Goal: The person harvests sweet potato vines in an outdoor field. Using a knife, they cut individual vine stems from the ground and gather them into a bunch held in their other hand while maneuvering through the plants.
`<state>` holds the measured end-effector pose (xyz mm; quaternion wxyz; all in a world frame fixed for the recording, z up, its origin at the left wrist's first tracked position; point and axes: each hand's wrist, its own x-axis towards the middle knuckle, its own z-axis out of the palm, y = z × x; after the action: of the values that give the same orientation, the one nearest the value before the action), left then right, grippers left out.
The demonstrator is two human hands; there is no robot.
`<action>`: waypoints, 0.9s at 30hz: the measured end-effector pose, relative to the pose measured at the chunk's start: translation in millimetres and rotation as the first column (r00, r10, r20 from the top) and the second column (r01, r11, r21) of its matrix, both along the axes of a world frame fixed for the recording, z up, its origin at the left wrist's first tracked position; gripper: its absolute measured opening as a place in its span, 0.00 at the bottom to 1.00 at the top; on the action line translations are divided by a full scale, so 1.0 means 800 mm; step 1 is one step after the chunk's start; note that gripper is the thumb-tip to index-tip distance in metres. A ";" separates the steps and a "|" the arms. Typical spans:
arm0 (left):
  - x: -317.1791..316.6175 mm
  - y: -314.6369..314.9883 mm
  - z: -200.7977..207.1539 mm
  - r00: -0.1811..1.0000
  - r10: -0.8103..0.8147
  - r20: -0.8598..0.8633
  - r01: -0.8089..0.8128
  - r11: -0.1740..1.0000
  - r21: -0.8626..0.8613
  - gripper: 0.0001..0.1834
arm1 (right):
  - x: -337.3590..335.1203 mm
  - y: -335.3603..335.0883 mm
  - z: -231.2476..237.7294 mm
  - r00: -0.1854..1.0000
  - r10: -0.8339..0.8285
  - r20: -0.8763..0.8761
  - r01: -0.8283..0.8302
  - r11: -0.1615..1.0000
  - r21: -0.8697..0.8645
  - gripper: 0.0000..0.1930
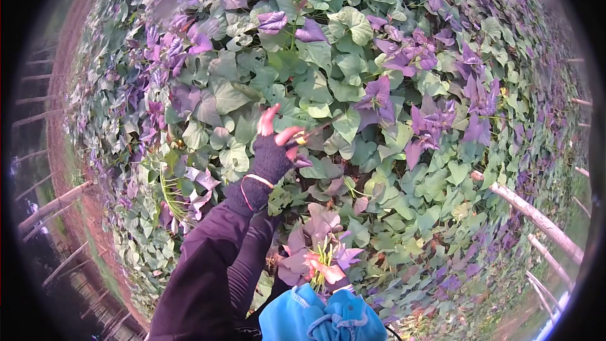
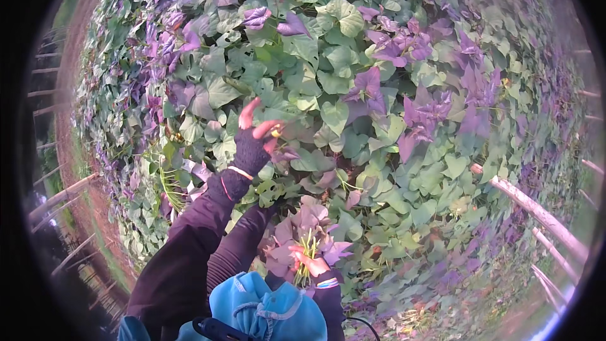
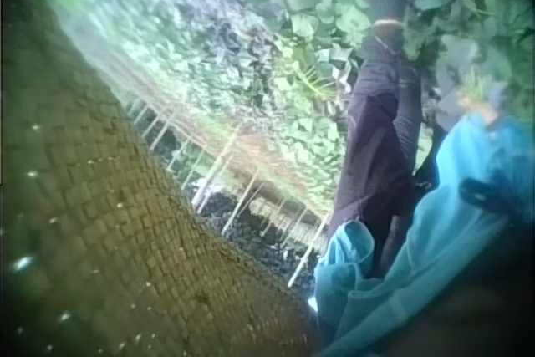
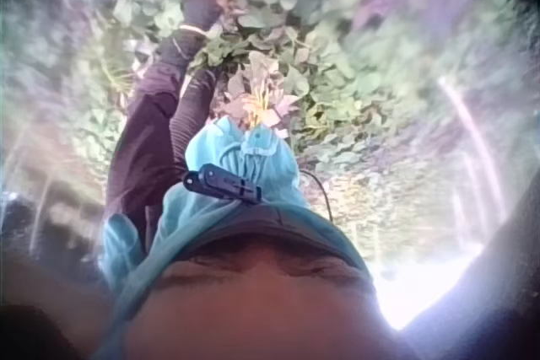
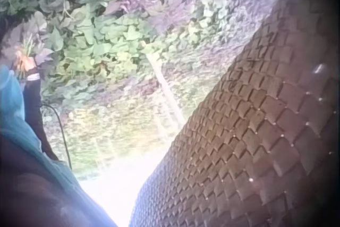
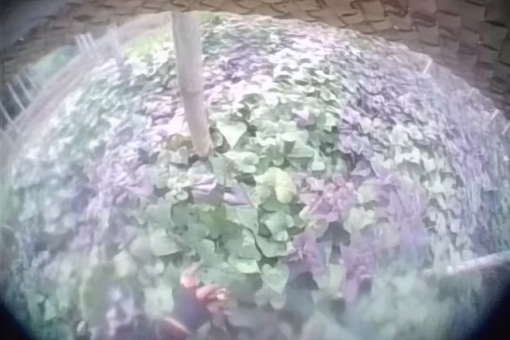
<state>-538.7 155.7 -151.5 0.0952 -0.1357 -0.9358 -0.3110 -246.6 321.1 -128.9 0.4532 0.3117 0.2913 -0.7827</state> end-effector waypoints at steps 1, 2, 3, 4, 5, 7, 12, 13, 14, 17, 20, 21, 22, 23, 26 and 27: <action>-0.055 0.013 0.011 0.990 0.048 -0.132 -0.051 0.998 -0.020 0.17 | -0.010 0.010 0.003 1.000 0.002 -0.022 -0.001 0.998 0.065 0.16; -0.109 0.023 0.023 0.973 0.013 -0.228 -0.036 0.995 -0.093 0.14 | -0.020 0.017 0.007 0.999 0.007 -0.047 0.000 0.991 0.133 0.16; -0.153 0.030 0.032 0.958 0.095 -0.271 -0.130 0.985 -0.115 0.15 | -0.034 0.011 0.015 0.995 -0.098 0.015 0.094 0.983 0.159 0.15; -0.194 0.044 0.040 0.962 0.132 -0.240 -0.194 0.947 -0.255 0.17 | -0.044 0.018 0.014 0.997 -0.079 0.007 0.076 0.976 0.205 0.13; -0.234 0.041 0.039 0.975 0.147 -0.164 -0.196 0.917 -0.347 0.18 | -0.058 0.016 0.016 0.996 -0.085 -0.002 0.084 0.971 0.226 0.13; -0.271 0.045 0.032 0.980 0.163 -0.113 -0.195 0.896 -0.398 0.16 | -0.081 0.017 0.013 0.994 -0.100 -0.037 0.106 0.943 0.314 0.11; -0.214 0.022 0.009 0.994 -0.045 0.101 0.065 0.976 -0.206 0.15 | -0.155 0.014 -0.003 0.984 -0.147 -0.097 0.174 0.883 0.435 0.11; -0.177 0.013 0.018 0.991 -0.086 0.102 0.099 0.987 -0.126 0.17 | -0.175 0.014 -0.008 0.984 -0.142 -0.107 0.175 0.876 0.450 0.12; -0.143 -0.008 0.013 0.990 -0.137 0.031 0.139 0.989 -0.059 0.17 | -0.194 0.005 -0.013 0.985 -0.133 -0.109 0.169 0.875 0.454 0.12; -0.050 -0.051 0.018 0.946 -0.200 0.255 0.217 0.976 -0.038 0.22 | -0.264 -0.027 -0.051 0.993 -0.102 -0.053 0.115 0.921 0.373 0.14; 0.002 -0.063 0.009 0.868 -0.286 0.407 0.251 0.958 0.137 0.25 | -0.323 -0.053 -0.081 0.692 0.648 -0.318 -0.082 0.508 0.857 0.20; 0.010 -0.054 0.009 0.867 -0.325 0.377 0.306 0.945 0.113 0.25 | -0.349 -0.058 -0.090 0.874 0.423 -0.238 -0.166 0.722 0.671 0.20; 0.012 -0.054 0.012 0.865 -0.354 0.356 0.355 0.933 0.065 0.26 | -0.373 -0.073 -0.102 0.978 0.198 -0.068 -0.153 0.899 0.410 0.19; 0.008 -0.054 0.008 0.835 -0.413 0.362 0.384 0.910 0.154 0.27 | -0.373 -0.077 -0.106 0.993 0.113 -0.028 -0.102 0.962 0.253 0.18; -0.030 -0.067 0.021 0.896 -0.362 0.256 0.335 0.931 0.142 0.25 | -0.377 -0.100 -0.117 0.856 -0.011 -0.516 0.120 0.976 0.179 0.14; -0.050 -0.054 0.012 0.918 -0.164 0.362 0.121 0.983 0.139 0.20 | -0.363 -0.066 -0.134 0.945 0.090 -0.314 0.057 0.902 0.429 0.12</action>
<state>-578.5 112.5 -141.9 -0.0990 -0.1368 -0.9053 -0.3898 -536.6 268.4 -236.4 0.3248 0.2681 0.5310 -0.7353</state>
